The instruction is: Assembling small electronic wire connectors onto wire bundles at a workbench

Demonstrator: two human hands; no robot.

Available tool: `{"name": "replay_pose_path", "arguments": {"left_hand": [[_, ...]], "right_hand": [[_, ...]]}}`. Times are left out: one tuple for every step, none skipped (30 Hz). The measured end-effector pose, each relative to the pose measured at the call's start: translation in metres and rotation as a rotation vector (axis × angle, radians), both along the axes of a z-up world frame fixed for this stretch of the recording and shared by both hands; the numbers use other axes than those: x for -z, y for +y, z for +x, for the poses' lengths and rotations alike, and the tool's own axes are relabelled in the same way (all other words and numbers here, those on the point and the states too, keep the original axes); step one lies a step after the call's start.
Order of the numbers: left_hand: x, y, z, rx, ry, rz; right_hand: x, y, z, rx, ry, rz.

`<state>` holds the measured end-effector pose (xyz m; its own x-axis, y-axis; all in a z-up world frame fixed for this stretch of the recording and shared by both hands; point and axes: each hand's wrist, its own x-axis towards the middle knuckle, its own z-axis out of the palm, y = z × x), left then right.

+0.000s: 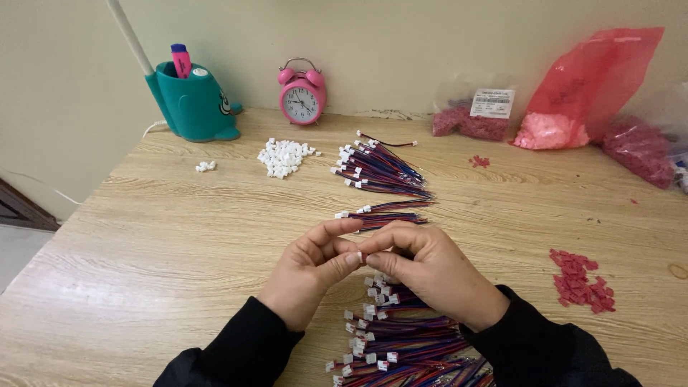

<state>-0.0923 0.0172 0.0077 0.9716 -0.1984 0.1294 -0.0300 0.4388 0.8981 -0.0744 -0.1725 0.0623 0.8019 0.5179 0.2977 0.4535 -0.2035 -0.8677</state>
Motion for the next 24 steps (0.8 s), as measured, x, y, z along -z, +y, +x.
{"name": "replay_pose_path", "arguments": {"left_hand": [[-0.001, 0.001, 0.0, 0.001, 0.0, 0.0], [-0.002, 0.001, -0.001, 0.019, -0.044, 0.03], [-0.003, 0.002, -0.002, 0.036, -0.088, 0.06], [-0.004, 0.001, -0.002, 0.038, -0.088, 0.061], [-0.005, 0.001, -0.003, 0.028, -0.095, 0.086], [-0.006, 0.0, -0.003, 0.021, -0.102, 0.111], [-0.004, -0.001, -0.003, 0.024, -0.101, 0.112], [-0.002, -0.002, -0.004, 0.003, -0.104, 0.137], [-0.001, -0.004, -0.004, -0.018, -0.106, 0.162], [0.002, -0.005, -0.003, -0.016, -0.106, 0.162], [0.005, -0.006, -0.003, -0.019, -0.095, 0.157], [0.008, -0.006, -0.003, -0.024, -0.085, 0.154], [0.007, -0.006, -0.003, -0.023, -0.086, 0.155], [0.006, -0.006, -0.003, -0.03, -0.064, 0.165], [0.004, -0.006, -0.004, -0.036, -0.043, 0.174], [0.004, -0.005, -0.003, -0.036, -0.045, 0.176], [0.003, -0.005, -0.002, -0.016, -0.046, 0.113], [0.003, -0.004, -0.002, 0.003, -0.046, 0.05], [0.003, -0.003, -0.001, 0.004, -0.045, 0.052], [0.004, -0.002, -0.001, 0.044, -0.032, 0.02], [0.005, -0.001, 0.0, 0.084, -0.019, -0.012], [0.004, 0.0, 0.0, 0.085, -0.015, -0.013], [0.003, 0.001, 0.0, 0.104, -0.025, 0.007], [0.003, 0.002, 0.0, 0.122, -0.036, 0.028]], "right_hand": [[0.0, 0.0, -0.001, 0.001, 0.0, 0.0], [0.001, 0.0, -0.001, 0.042, 0.093, 0.005], [0.001, 0.0, -0.002, 0.084, 0.185, 0.009], [0.0, 0.001, -0.003, 0.085, 0.186, 0.01], [0.0, 0.001, -0.005, 0.114, 0.193, -0.008], [-0.002, 0.001, -0.006, 0.145, 0.201, -0.026], [-0.001, 0.002, -0.006, 0.147, 0.201, -0.025], [0.0, 0.003, -0.005, 0.147, 0.167, -0.024], [0.0, 0.003, -0.005, 0.147, 0.133, -0.022], [0.005, 0.003, -0.003, 0.149, 0.133, -0.022], [0.01, 0.002, -0.002, 0.16, 0.182, -0.016], [0.016, 0.002, -0.001, 0.169, 0.23, -0.009], [0.016, 0.002, -0.001, 0.169, 0.229, -0.008], [0.017, 0.002, -0.001, 0.17, 0.272, 0.024], [0.017, 0.002, 0.0, 0.171, 0.316, 0.055], [0.014, 0.002, -0.001, 0.171, 0.314, 0.057], [0.01, 0.002, -0.001, 0.156, 0.298, 0.042], [0.006, 0.002, -0.002, 0.141, 0.284, 0.027], [0.005, 0.0, -0.001, 0.141, 0.284, 0.029], [0.004, -0.002, 0.0, 0.088, 0.275, 0.01], [0.003, -0.003, 0.0, 0.036, 0.265, -0.008], [-0.001, -0.005, 0.0, 0.037, 0.27, -0.009], [-0.005, -0.006, 0.0, 0.002, 0.225, -0.069], [-0.01, -0.008, 0.0, -0.033, 0.178, -0.128]]}}
